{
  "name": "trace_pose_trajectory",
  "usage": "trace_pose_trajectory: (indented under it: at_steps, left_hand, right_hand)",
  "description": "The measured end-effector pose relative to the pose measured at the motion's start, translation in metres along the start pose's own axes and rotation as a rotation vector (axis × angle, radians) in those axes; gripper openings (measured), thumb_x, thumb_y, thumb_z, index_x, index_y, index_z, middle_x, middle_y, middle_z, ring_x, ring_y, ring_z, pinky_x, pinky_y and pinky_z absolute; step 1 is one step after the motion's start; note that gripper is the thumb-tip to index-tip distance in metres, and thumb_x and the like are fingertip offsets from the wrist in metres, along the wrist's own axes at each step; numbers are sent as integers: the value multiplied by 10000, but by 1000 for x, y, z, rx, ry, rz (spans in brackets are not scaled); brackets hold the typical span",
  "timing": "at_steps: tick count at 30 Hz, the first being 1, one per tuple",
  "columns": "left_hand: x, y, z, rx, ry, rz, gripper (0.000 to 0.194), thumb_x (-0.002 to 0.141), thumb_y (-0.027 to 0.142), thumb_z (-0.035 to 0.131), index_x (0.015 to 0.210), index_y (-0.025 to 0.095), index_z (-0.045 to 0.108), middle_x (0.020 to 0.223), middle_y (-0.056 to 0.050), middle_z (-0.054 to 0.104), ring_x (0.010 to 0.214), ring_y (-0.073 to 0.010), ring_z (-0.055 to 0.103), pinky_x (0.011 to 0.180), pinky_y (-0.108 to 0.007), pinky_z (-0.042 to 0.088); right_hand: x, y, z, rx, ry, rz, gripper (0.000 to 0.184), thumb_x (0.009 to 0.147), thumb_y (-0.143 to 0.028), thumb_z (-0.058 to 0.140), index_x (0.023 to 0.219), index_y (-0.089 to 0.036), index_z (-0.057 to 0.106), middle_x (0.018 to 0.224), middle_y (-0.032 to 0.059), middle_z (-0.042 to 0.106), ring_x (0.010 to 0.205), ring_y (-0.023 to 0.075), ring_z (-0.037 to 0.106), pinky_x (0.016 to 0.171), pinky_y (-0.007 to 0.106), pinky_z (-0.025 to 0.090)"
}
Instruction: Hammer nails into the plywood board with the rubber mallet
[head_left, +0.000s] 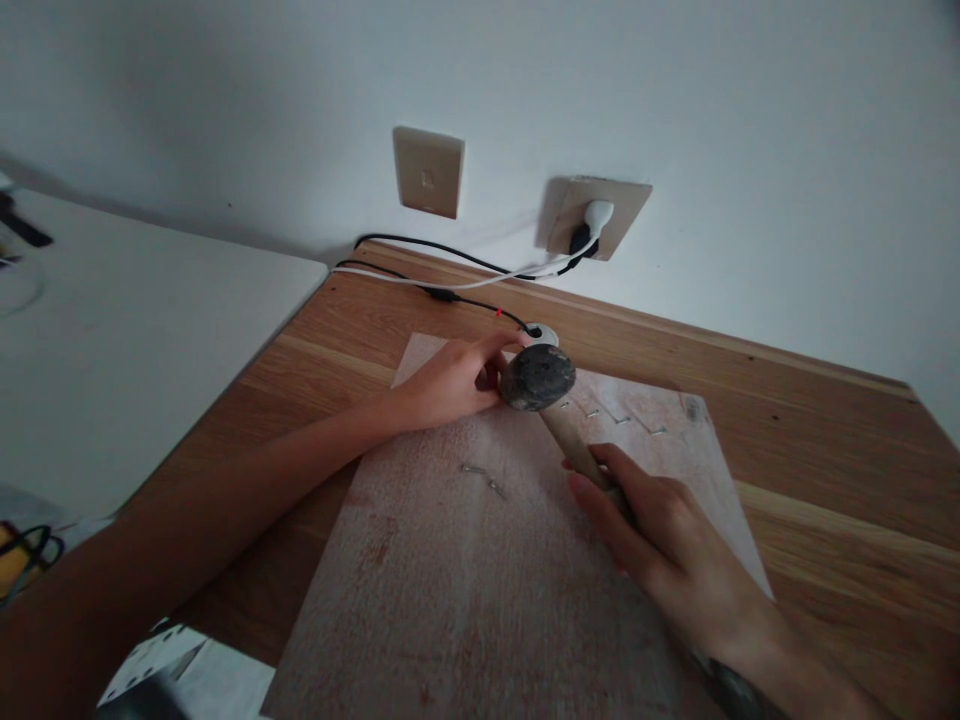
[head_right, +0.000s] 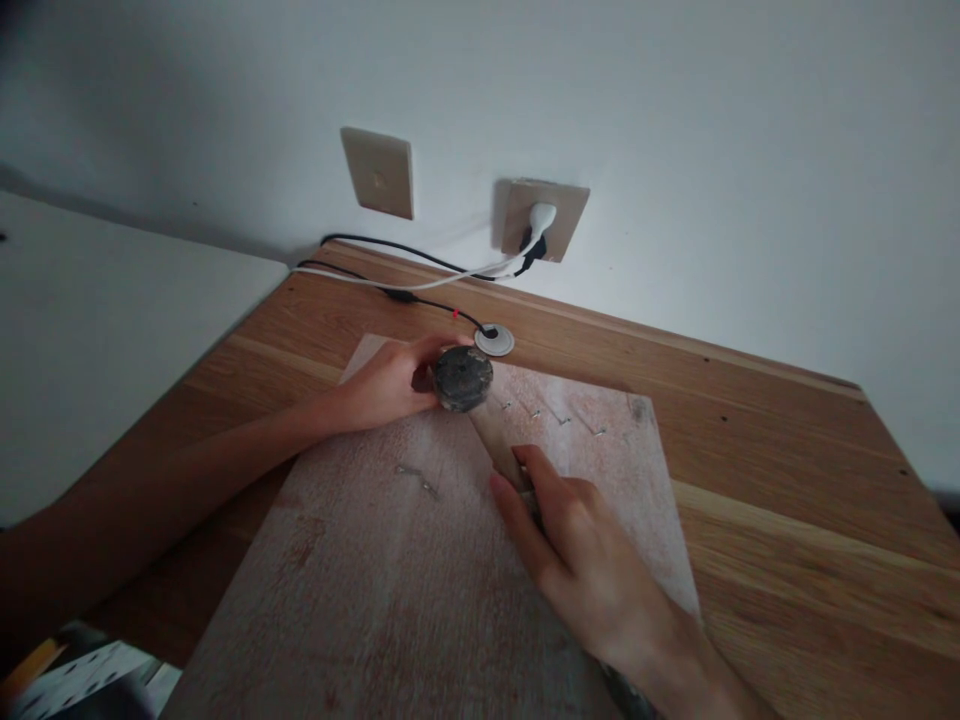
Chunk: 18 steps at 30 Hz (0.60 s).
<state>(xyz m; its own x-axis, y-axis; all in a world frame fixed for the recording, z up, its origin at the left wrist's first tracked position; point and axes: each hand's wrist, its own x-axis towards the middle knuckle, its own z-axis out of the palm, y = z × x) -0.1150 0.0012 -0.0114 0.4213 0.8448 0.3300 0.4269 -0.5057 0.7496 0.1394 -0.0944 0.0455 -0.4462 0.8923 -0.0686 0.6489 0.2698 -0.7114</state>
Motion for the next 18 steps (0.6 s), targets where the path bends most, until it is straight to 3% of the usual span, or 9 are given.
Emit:
trace_pose_trajectory:
  at_steps: [7,18]
  left_hand:
    - [0,-1,1,-25,23,-8,608,796,5,704,1363,205,608,866,37,757,756,-120,709,687,-207,517]
    - [-1,2,-1,-55,-40,-20,611,824,52,760,1395,196,600,936,-1,807,756,-126,732,712,-224,545]
  right_hand:
    - [0,0,-3,31,-19,12,270,1089,-411,478,942,-223,603,553,-72,551,424,131,584,422,279,395]
    - [-11,-7,-15,97,70,0,233,1109,-438,482,1076,-235,594,580,-90,542,431,104,537,392,234,383]
